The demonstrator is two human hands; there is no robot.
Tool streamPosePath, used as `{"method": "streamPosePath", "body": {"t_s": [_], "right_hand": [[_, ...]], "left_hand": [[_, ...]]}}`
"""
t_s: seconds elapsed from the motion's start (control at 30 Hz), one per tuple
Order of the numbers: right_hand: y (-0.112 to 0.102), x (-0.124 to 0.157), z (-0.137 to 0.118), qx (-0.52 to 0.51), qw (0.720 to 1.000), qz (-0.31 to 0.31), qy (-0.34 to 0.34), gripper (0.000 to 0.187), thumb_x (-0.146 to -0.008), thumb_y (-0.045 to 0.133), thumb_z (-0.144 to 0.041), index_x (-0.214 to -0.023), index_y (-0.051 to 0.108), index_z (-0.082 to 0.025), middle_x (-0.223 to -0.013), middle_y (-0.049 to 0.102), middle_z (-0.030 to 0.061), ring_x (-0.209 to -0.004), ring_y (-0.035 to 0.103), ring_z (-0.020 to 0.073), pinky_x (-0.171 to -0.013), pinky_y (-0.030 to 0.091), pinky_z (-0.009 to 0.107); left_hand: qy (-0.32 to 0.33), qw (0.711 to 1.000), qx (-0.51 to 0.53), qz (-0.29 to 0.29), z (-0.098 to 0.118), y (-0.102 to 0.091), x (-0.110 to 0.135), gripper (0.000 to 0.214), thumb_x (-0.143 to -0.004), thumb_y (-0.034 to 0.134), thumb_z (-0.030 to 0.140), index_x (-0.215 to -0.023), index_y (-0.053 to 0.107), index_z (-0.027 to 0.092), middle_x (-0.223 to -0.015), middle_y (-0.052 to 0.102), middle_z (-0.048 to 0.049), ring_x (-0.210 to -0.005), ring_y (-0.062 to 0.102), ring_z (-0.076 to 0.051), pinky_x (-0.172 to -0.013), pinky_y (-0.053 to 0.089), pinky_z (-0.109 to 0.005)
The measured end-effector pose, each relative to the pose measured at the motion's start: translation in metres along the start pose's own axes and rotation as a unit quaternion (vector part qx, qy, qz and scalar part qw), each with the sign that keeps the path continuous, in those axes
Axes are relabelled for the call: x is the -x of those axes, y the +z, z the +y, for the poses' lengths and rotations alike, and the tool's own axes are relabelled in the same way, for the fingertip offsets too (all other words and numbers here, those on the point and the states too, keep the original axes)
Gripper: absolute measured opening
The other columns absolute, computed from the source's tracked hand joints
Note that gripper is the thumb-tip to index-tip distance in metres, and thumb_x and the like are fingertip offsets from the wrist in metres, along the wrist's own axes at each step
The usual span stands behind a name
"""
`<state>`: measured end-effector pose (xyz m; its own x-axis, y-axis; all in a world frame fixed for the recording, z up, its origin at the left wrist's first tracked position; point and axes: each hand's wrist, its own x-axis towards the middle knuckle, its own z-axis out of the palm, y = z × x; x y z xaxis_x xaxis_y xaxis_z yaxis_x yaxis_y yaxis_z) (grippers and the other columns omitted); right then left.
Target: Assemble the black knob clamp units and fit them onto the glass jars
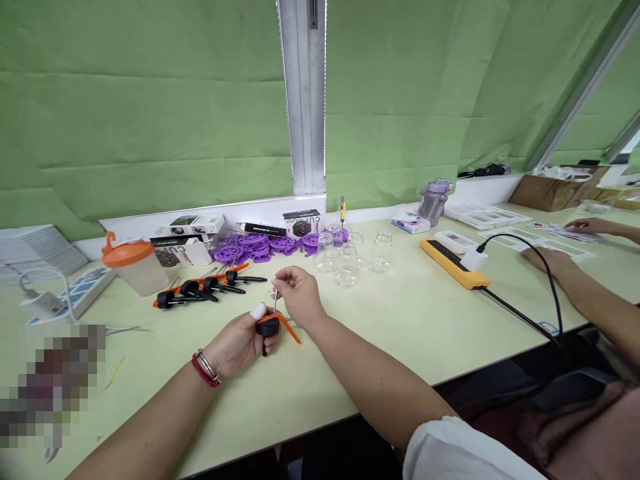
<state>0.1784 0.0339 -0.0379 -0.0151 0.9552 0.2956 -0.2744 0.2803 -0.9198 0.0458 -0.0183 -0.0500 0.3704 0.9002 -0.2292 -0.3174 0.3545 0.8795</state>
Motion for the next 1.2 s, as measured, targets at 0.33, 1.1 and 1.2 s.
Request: {"method": "streamPosePath", "body": {"t_s": [0.33,1.1,1.2], "right_hand": [[0.008,0.008,0.008,0.103,0.995,0.007,-0.009,0.013,-0.071,0.065,-0.028,-0.074,0.059,-0.017,-0.063,0.06,-0.0015,-0.055,0.06,0.0128,-0.055,0.049,0.025],[0.007,0.016,0.001,0.206,0.974,-0.092,0.011,0.005,-0.07,0.065,-0.02,-0.066,0.065,-0.017,-0.069,0.063,-0.0002,-0.06,0.059,0.0123,-0.057,0.05,0.024],[0.007,0.018,-0.002,0.225,0.966,-0.125,0.029,0.008,-0.073,0.062,-0.019,-0.067,0.067,-0.018,-0.072,0.064,0.0004,-0.057,0.058,0.0115,-0.052,0.048,0.023]], "left_hand": [[-0.004,1.0,-0.01,-0.025,-0.002,0.0,0.002,0.038,-0.083,0.052,0.053,-0.08,0.055,0.015,-0.061,0.051,-0.0018,-0.049,0.049,-0.014,-0.049,0.038,-0.028],[0.003,0.999,0.042,0.0,0.003,-0.005,-0.001,0.027,-0.084,0.056,0.043,-0.08,0.054,0.016,-0.067,0.052,-0.0019,-0.054,0.051,-0.014,-0.051,0.042,-0.029],[0.006,0.999,0.048,-0.005,0.005,-0.006,-0.001,0.027,-0.084,0.055,0.042,-0.082,0.056,0.016,-0.066,0.053,-0.0025,-0.054,0.05,-0.014,-0.052,0.043,-0.029]]}}
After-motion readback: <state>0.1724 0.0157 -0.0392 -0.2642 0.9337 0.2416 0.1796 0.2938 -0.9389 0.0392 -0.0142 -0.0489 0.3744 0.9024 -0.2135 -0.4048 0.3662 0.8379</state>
